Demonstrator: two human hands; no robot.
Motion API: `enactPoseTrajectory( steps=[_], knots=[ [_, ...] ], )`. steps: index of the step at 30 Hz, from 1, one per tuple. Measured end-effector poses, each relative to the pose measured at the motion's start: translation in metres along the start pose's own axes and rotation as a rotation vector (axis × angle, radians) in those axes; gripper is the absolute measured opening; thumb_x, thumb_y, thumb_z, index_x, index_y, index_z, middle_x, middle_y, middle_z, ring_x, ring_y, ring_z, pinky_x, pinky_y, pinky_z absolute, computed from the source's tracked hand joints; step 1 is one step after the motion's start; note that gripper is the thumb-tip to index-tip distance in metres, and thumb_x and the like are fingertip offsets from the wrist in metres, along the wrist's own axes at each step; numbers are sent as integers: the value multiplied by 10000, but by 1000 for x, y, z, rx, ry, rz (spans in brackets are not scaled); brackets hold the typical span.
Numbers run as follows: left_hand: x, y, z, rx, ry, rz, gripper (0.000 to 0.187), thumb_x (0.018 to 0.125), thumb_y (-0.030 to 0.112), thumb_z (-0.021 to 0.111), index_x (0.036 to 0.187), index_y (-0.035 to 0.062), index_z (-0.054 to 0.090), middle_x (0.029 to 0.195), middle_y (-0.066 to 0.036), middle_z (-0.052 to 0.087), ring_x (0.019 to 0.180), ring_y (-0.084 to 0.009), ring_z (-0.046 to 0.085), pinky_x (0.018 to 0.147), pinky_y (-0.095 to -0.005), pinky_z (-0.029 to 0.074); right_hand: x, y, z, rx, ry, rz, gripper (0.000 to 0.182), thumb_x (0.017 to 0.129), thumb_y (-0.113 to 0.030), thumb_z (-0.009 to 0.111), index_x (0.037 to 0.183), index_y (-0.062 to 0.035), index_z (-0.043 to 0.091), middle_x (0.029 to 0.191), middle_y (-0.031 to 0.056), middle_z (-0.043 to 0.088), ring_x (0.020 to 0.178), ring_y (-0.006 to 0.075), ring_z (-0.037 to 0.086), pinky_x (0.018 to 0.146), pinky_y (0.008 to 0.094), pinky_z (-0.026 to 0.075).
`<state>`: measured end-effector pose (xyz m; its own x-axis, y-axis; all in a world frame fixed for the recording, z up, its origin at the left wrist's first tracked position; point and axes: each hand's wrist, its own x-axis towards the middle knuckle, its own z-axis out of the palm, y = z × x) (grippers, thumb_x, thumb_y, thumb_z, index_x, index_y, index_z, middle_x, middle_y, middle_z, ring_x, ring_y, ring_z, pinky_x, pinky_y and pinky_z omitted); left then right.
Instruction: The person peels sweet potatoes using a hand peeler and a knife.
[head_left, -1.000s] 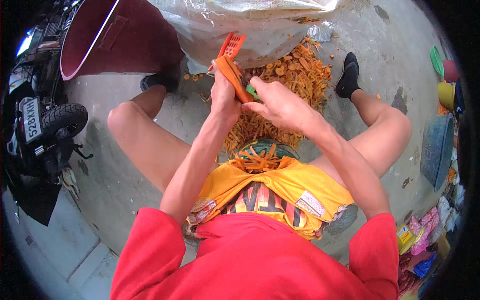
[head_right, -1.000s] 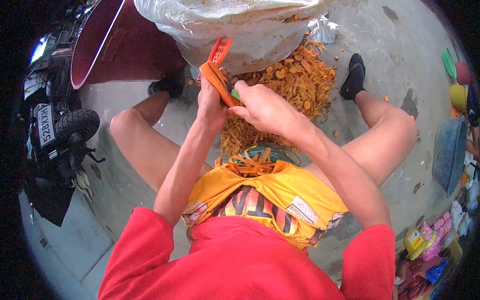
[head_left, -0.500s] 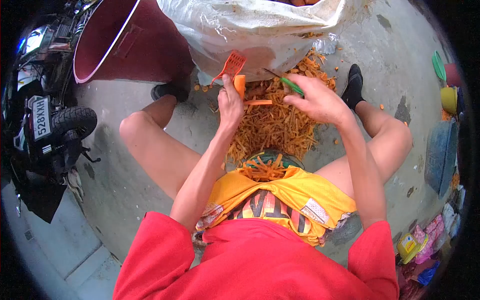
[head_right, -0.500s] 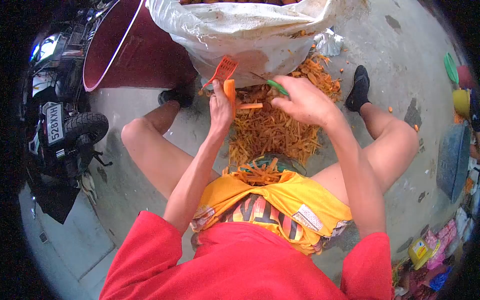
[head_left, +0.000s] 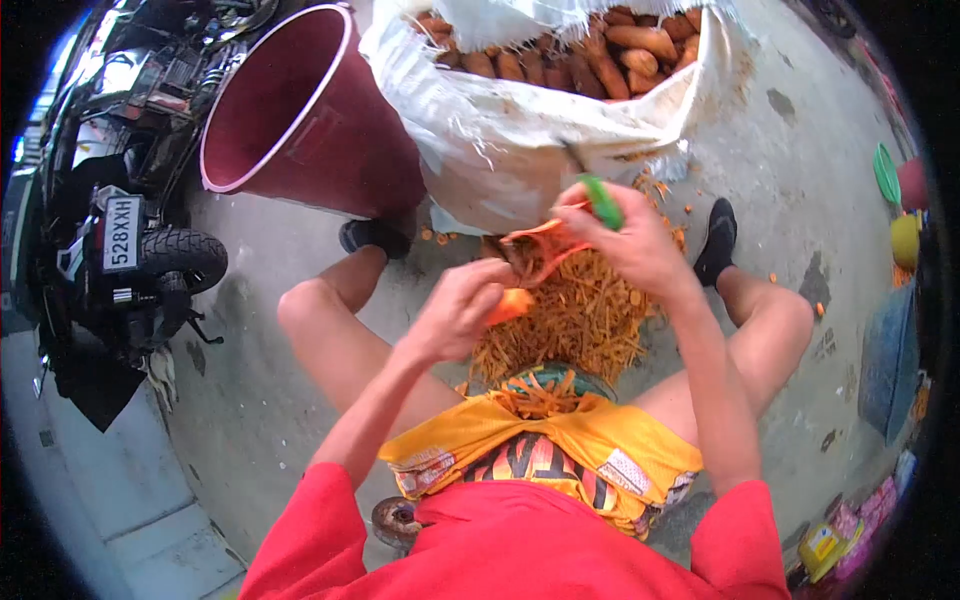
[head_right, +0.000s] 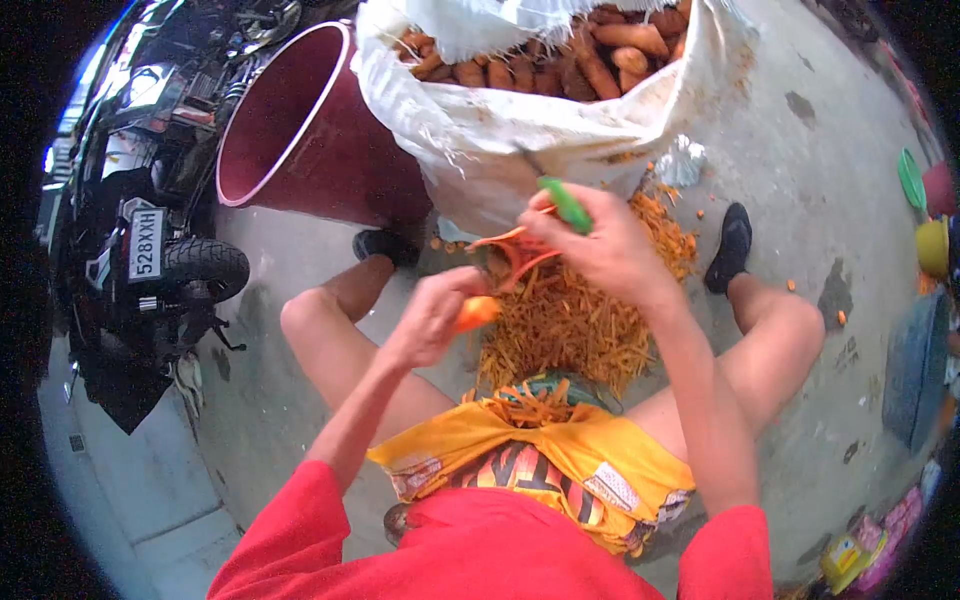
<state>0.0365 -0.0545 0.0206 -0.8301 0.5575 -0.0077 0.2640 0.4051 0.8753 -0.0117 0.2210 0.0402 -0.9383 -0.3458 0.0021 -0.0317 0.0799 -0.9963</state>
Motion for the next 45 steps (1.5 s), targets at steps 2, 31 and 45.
enactPoseTrajectory(
  steps=[2,31,45],
  knots=[
    [-4,12,-64,-30,200,-224,586,1060,530,416,1013,1,663,874,-114,650,784,-233,633,700,-368,513,-3,-30,-26,92,113,4,223,1039,-258,676,1039,-36,699,908,-18,679,862,62,632,765,268,529],
    [416,60,-58,825,-165,485,604,890,508,768,1318,98,653,1017,-156,716,1018,-335,694,917,-442,526,-33,-54,-174,176,805,-101,313,1026,-391,670,1078,-84,710,764,-64,596,587,12,412,519,223,311],
    [142,67,-17,48,296,139,516,736,231,946,1146,7,726,1031,-50,630,931,-162,659,770,-315,564,-31,-35,-70,-720,381,-287,176,966,-193,666,1033,-32,653,906,196,648,847,409,651,724,464,515]
  ],
)
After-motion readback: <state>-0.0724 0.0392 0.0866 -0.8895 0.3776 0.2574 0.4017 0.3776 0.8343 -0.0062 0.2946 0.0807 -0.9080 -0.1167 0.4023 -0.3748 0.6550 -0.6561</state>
